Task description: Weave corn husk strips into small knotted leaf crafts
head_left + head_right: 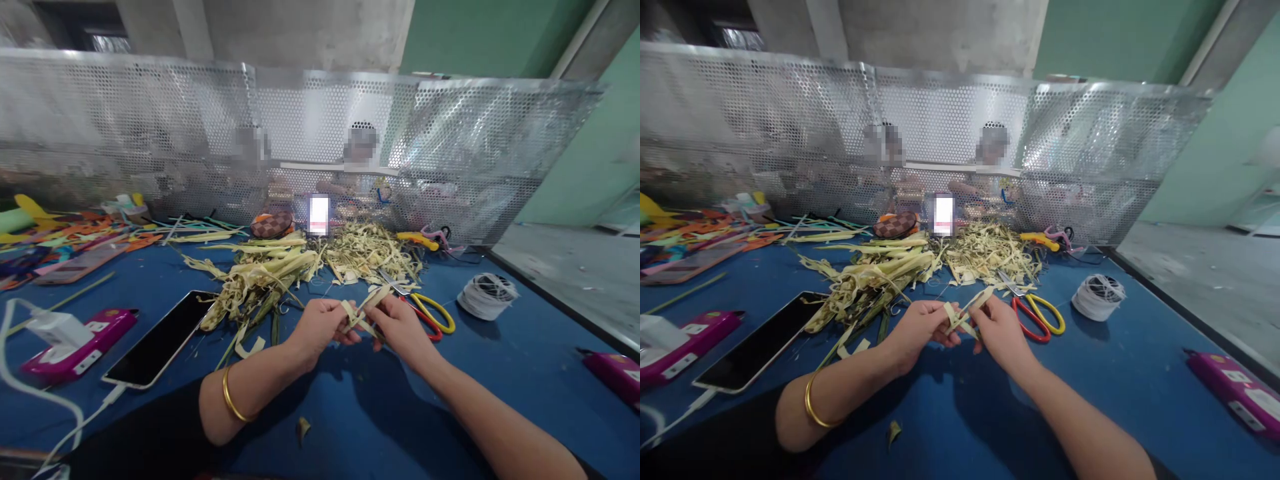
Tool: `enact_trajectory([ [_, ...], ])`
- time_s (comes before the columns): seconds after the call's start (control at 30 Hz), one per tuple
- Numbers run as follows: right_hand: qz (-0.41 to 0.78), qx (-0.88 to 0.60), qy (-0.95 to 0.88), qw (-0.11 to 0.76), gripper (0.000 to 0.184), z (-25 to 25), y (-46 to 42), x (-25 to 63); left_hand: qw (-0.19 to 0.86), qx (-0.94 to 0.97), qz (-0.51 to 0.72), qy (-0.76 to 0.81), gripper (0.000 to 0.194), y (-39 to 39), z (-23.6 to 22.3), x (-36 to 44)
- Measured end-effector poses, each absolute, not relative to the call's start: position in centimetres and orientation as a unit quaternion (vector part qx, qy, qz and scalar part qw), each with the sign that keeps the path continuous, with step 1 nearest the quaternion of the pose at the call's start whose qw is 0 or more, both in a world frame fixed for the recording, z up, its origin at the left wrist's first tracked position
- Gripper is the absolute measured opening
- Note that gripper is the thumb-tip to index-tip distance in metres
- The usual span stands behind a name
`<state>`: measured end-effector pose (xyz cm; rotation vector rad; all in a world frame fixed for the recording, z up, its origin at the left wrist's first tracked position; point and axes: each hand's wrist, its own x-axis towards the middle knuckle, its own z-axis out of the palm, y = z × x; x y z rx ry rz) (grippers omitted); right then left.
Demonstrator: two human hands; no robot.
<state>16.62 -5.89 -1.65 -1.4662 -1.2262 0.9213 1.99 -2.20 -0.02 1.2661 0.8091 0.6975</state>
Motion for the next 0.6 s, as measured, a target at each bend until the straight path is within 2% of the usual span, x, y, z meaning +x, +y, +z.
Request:
enact_trajectory([
  [0.13,0.377,-0.622,-0.489,0.480,0.014,-1.90,-5.64,16.74,0.705,0.557,0.284,0.335,0.015,-1.99,0.18,1.75],
  [0.3,0.405,-0.611,-0.476,0.486,0.016,-2.09,-5.48,16.58,0.697,0.554,0.286,0.355,0.018,-1.96,0.06,1.72],
  [0.6,0.449,-0.589,-0.449,0.500,0.025,-1.64,-6.06,15.90,0.635,0.537,0.386,0.399,0.018,-1.20,-0.44,1.90],
])
